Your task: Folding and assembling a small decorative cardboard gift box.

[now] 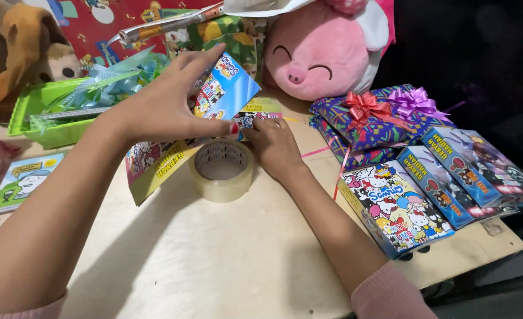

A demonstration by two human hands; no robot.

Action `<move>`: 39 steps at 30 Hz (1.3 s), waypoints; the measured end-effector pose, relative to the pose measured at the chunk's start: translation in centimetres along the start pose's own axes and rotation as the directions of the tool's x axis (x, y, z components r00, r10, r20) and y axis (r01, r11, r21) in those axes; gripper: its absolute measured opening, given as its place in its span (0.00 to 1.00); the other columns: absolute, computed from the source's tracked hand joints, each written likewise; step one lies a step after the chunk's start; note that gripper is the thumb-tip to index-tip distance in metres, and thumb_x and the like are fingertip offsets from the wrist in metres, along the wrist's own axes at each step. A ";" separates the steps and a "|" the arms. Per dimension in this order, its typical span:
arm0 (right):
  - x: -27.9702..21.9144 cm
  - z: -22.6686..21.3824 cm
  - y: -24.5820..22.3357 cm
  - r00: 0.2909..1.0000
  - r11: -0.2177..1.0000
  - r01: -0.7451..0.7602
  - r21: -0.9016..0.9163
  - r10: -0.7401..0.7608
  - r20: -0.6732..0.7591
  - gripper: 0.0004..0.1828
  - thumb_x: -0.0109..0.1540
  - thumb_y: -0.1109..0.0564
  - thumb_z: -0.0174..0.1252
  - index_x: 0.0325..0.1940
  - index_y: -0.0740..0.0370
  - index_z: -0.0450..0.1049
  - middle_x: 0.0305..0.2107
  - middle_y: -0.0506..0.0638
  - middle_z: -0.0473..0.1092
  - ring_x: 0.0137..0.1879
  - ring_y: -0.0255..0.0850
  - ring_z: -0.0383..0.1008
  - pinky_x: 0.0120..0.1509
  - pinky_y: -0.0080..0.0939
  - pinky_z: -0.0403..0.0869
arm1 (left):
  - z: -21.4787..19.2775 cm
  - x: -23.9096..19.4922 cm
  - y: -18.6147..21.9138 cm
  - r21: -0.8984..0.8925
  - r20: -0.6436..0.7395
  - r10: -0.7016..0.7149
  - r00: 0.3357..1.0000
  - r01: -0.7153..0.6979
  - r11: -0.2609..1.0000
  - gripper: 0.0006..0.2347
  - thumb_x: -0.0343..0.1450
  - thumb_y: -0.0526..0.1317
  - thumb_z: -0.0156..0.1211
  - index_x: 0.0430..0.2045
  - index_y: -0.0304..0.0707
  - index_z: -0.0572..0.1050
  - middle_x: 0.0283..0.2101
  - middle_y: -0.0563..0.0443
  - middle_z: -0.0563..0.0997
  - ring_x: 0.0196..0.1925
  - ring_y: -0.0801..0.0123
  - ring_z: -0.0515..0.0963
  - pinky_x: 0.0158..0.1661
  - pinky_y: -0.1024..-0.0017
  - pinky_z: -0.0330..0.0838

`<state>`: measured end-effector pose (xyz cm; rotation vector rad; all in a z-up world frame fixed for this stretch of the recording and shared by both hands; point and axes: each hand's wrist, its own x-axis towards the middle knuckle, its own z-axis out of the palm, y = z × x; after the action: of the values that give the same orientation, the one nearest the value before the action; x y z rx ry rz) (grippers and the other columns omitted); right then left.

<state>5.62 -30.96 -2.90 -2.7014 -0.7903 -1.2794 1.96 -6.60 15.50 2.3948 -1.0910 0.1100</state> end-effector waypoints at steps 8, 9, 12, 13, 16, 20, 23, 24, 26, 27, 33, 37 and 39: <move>1.2 -5.1 0.3 0.963 0.960 -0.261 -0.101 0.266 0.038 0.22 0.50 0.65 0.58 0.46 0.51 0.81 0.37 0.49 0.72 0.43 0.56 0.71 0.41 0.55 0.65 | 0.3 3.7 -0.8 0.045 0.021 0.053 0.998 -0.054 0.998 0.52 0.57 0.54 0.71 0.76 0.51 0.43 0.75 0.37 0.47 0.75 0.46 0.53 0.66 0.54 0.53; 1.7 -6.5 0.2 0.947 0.938 -0.318 -0.135 0.320 -0.005 0.26 0.45 0.68 0.58 0.45 0.52 0.79 0.37 0.48 0.72 0.43 0.53 0.71 0.42 0.54 0.64 | 0.2 3.9 -1.0 0.069 -0.051 0.127 0.991 -0.123 0.990 0.52 0.56 0.51 0.72 0.75 0.50 0.44 0.74 0.31 0.48 0.76 0.42 0.52 0.65 0.53 0.52; 2.7 -10.9 -1.6 0.908 0.901 -0.393 -0.183 0.350 -0.230 0.11 0.58 0.64 0.58 0.43 0.54 0.78 0.36 0.47 0.73 0.43 0.49 0.71 0.46 0.51 0.60 | -1.0 3.5 -1.2 0.055 -0.242 0.377 0.894 -0.375 0.925 0.50 0.59 0.45 0.74 0.75 0.42 0.45 0.72 0.30 0.52 0.77 0.44 0.55 0.69 0.56 0.55; 3.1 -12.9 -2.5 0.906 0.898 -0.399 -0.187 0.355 -0.232 0.11 0.58 0.64 0.58 0.43 0.54 0.78 0.36 0.47 0.73 0.43 0.49 0.71 0.46 0.51 0.60 | -1.5 3.2 -1.0 0.053 -0.239 0.383 0.893 -0.382 0.923 0.50 0.59 0.45 0.74 0.75 0.42 0.45 0.72 0.30 0.52 0.77 0.44 0.55 0.69 0.56 0.55; 4.3 -18.3 -4.7 0.851 0.798 -0.514 -0.314 0.431 -0.298 0.08 0.63 0.63 0.58 0.45 0.55 0.73 0.35 0.48 0.71 0.42 0.49 0.70 0.47 0.50 0.58 | -2.4 2.5 -0.8 0.093 -0.308 0.395 0.866 -0.385 0.918 0.48 0.63 0.48 0.73 0.75 0.42 0.46 0.76 0.33 0.50 0.80 0.46 0.49 0.73 0.50 0.47; 3.8 -23.2 -5.9 0.757 0.737 -0.639 -0.219 0.554 -0.346 0.25 0.63 0.68 0.52 0.64 0.58 0.63 0.42 0.55 0.76 0.46 0.57 0.75 0.48 0.56 0.59 | -1.6 2.9 -1.3 -0.036 -0.181 0.307 0.934 -0.318 0.947 0.51 0.62 0.49 0.71 0.74 0.52 0.36 0.78 0.31 0.46 0.80 0.40 0.49 0.68 0.45 0.50; 2.9 -24.8 -5.4 0.724 0.734 -0.663 -0.145 0.580 -0.374 0.28 0.64 0.69 0.48 0.69 0.62 0.58 0.39 0.59 0.71 0.44 0.65 0.71 0.47 0.62 0.60 | -0.5 4.4 -1.4 -0.097 -0.084 0.253 0.964 -0.260 0.961 0.50 0.59 0.49 0.71 0.73 0.48 0.39 0.77 0.34 0.48 0.77 0.45 0.54 0.68 0.49 0.52; 2.5 -25.1 -5.0 0.726 0.756 -0.642 -0.126 0.547 -0.417 0.27 0.64 0.69 0.49 0.69 0.66 0.58 0.38 0.59 0.67 0.41 0.68 0.68 0.45 0.65 0.61 | 0.1 5.0 -1.5 -0.130 -0.042 0.214 0.976 -0.218 0.967 0.50 0.57 0.49 0.72 0.73 0.43 0.44 0.75 0.35 0.52 0.75 0.50 0.57 0.68 0.55 0.53; 2.9 -25.3 -5.9 0.720 0.796 -0.604 -0.042 0.522 -0.457 0.26 0.65 0.72 0.45 0.69 0.70 0.57 0.39 0.62 0.63 0.42 0.62 0.65 0.47 0.59 0.61 | 1.4 6.5 -1.4 -0.119 0.015 0.181 0.983 -0.178 0.977 0.51 0.56 0.49 0.72 0.73 0.45 0.45 0.70 0.37 0.56 0.70 0.50 0.61 0.63 0.54 0.59; 3.1 -25.5 -6.3 0.708 0.831 -0.555 0.043 0.499 -0.500 0.24 0.67 0.75 0.41 0.68 0.74 0.55 0.40 0.64 0.59 0.44 0.57 0.62 0.50 0.53 0.62 | 2.0 7.3 -1.3 -0.102 0.071 0.145 0.987 -0.138 0.985 0.51 0.54 0.50 0.71 0.74 0.48 0.45 0.66 0.39 0.60 0.65 0.51 0.66 0.59 0.53 0.65; 4.0 -24.0 -6.3 0.638 0.806 -0.548 0.223 0.575 -0.512 0.24 0.67 0.70 0.39 0.69 0.69 0.54 0.40 0.58 0.58 0.43 0.45 0.59 0.45 0.42 0.59 | 7.1 13.2 -4.1 0.221 0.150 0.167 0.974 -0.197 0.955 0.55 0.49 0.70 0.73 0.67 0.40 0.56 0.76 0.31 0.48 0.75 0.37 0.51 0.65 0.36 0.51; 4.0 -22.5 -5.8 0.628 0.772 -0.556 0.308 0.633 -0.451 0.23 0.68 0.69 0.40 0.67 0.63 0.55 0.36 0.54 0.58 0.40 0.40 0.60 0.42 0.40 0.59 | 8.9 14.7 -6.4 0.331 0.119 0.185 0.975 -0.215 0.919 0.34 0.51 0.59 0.79 0.40 0.29 0.77 0.65 0.35 0.66 0.71 0.37 0.59 0.67 0.35 0.52; 3.9 -21.8 -5.7 0.651 0.748 -0.496 0.442 0.657 -0.381 0.18 0.70 0.66 0.40 0.65 0.62 0.57 0.37 0.51 0.58 0.42 0.36 0.57 0.46 0.35 0.58 | 8.6 13.5 -6.7 0.184 0.051 0.198 0.979 -0.204 0.962 0.29 0.56 0.56 0.72 0.41 0.31 0.76 0.61 0.38 0.67 0.66 0.43 0.62 0.64 0.42 0.57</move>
<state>-10.45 -29.86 13.28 -1.9391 -0.0099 -1.4396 14.84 -16.23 8.94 2.4497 -1.3941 0.2558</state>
